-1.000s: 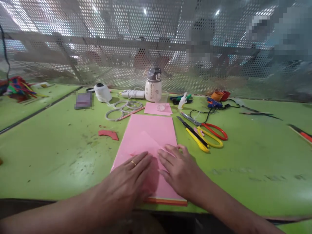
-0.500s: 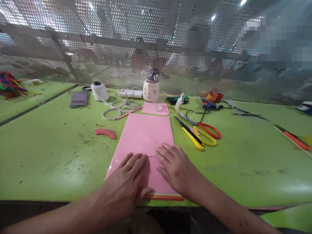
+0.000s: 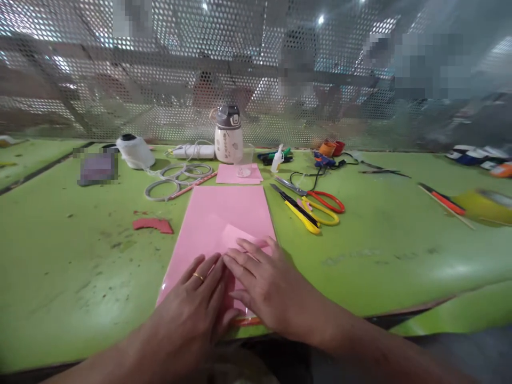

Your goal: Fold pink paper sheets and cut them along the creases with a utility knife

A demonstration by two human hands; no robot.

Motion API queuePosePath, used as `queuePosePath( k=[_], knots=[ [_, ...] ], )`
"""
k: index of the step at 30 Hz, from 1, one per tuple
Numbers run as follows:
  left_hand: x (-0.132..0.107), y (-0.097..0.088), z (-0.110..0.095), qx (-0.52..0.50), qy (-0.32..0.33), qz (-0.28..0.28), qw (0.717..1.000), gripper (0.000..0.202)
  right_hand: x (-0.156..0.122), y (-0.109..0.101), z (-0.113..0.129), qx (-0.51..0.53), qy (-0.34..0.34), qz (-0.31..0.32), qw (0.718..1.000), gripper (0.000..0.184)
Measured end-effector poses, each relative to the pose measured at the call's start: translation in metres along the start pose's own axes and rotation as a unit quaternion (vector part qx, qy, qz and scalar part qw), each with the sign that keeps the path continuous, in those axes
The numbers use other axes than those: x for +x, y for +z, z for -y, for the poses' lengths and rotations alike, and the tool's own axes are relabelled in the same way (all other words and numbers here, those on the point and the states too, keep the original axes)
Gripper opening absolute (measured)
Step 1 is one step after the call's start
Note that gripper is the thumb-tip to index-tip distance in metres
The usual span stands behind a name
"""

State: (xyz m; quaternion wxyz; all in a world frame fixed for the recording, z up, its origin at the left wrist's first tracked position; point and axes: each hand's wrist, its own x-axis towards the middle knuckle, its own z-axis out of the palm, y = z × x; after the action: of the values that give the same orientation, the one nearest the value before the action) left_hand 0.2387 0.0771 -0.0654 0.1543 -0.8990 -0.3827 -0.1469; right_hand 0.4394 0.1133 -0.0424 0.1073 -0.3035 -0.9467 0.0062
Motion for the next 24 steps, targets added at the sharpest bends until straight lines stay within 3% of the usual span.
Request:
queuePosePath(
  k=[12, 16, 24],
  knots=[
    [-0.003, 0.011, 0.004, 0.008, 0.030, -0.044, 0.999, 0.053, -0.011, 0.003, -0.007, 0.009, -0.010, 0.025, 1.000, 0.058],
    [-0.005, 0.016, 0.004, 0.008, 0.016, -0.088, 0.996, 0.049, -0.011, 0.002, -0.008, 0.012, -0.007, 0.039, 0.999, 0.060],
    [-0.010, 0.016, 0.011, 0.040, 0.059, -0.043, 0.997, 0.050, -0.013, -0.001, -0.004, 0.014, 0.003, 0.013, 1.000, 0.054]
  ],
)
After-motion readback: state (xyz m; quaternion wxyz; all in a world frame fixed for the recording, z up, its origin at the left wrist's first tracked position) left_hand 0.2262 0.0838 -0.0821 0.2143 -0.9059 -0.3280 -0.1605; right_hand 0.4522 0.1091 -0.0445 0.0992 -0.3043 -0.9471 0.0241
